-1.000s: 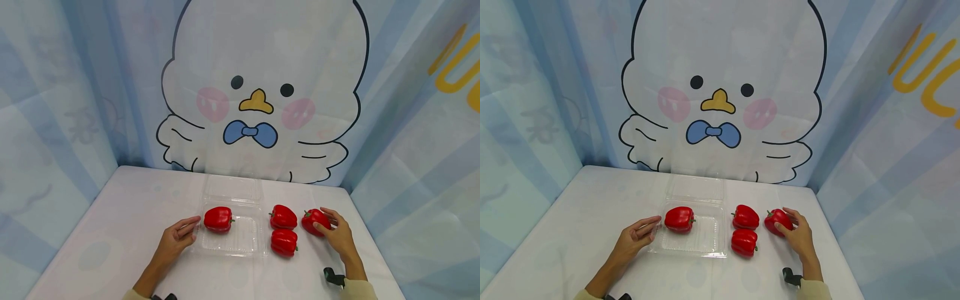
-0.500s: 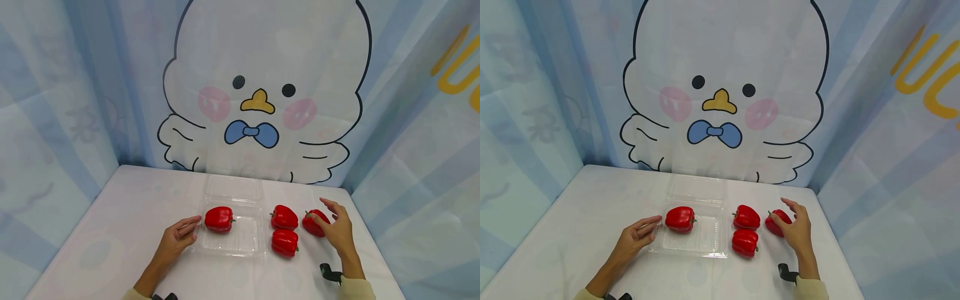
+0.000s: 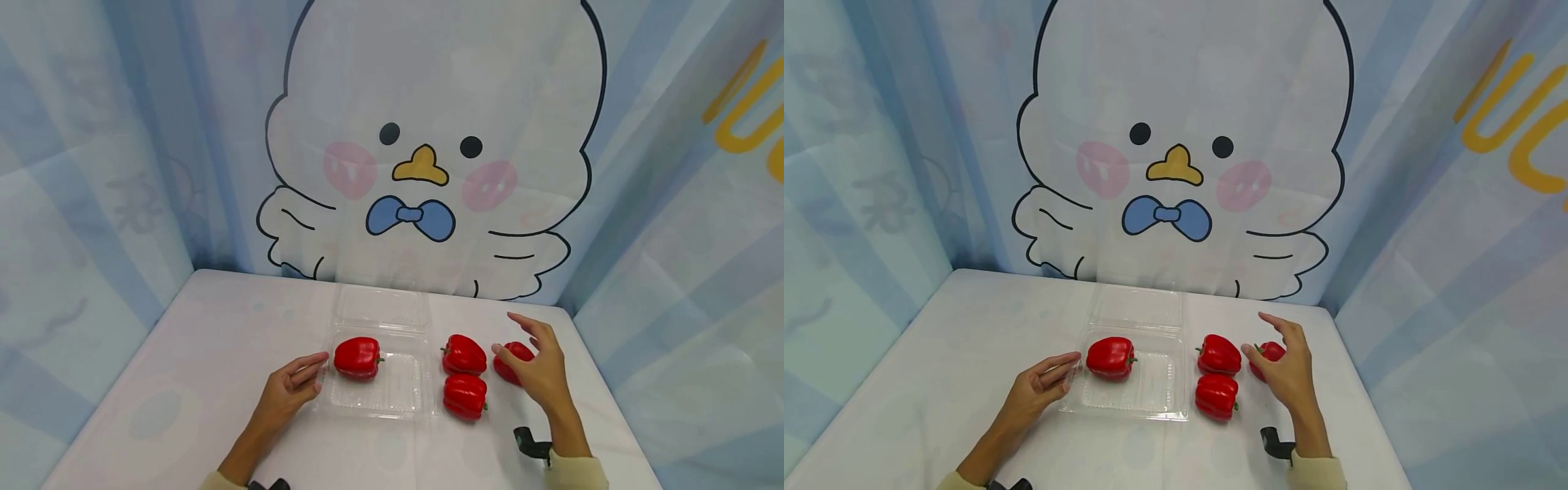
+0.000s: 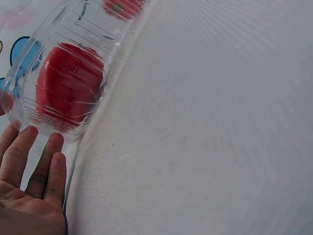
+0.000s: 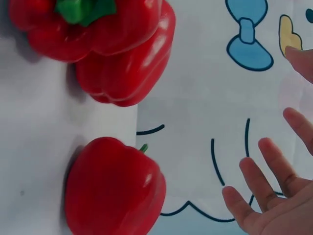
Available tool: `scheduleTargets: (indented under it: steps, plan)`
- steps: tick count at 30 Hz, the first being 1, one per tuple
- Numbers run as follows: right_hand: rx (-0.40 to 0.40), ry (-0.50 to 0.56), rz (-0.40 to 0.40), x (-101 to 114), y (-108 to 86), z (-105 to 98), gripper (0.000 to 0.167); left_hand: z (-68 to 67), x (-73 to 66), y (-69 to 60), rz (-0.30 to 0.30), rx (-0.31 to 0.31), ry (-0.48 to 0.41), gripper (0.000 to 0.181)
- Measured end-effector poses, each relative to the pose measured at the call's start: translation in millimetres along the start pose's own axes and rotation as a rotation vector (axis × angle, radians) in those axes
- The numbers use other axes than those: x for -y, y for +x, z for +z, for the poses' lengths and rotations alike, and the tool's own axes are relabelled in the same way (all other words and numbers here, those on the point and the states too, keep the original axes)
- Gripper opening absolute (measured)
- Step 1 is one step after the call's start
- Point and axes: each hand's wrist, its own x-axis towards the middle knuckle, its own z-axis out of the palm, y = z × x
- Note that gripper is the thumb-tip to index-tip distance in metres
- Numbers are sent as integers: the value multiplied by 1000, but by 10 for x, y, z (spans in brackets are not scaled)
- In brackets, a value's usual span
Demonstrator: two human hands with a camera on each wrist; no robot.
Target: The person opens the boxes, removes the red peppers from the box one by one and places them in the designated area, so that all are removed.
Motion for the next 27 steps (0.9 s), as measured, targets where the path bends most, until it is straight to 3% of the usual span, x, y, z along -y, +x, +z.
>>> scheduleTargets:
  steps: [11, 27]
  plan:
    - [-23, 18, -99, 165, -29, 57, 71, 0, 6, 0, 11, 1, -2, 58]
    - [82, 68, -143, 412, -115, 387, 75, 6, 3, -3, 22, 2, -5, 58]
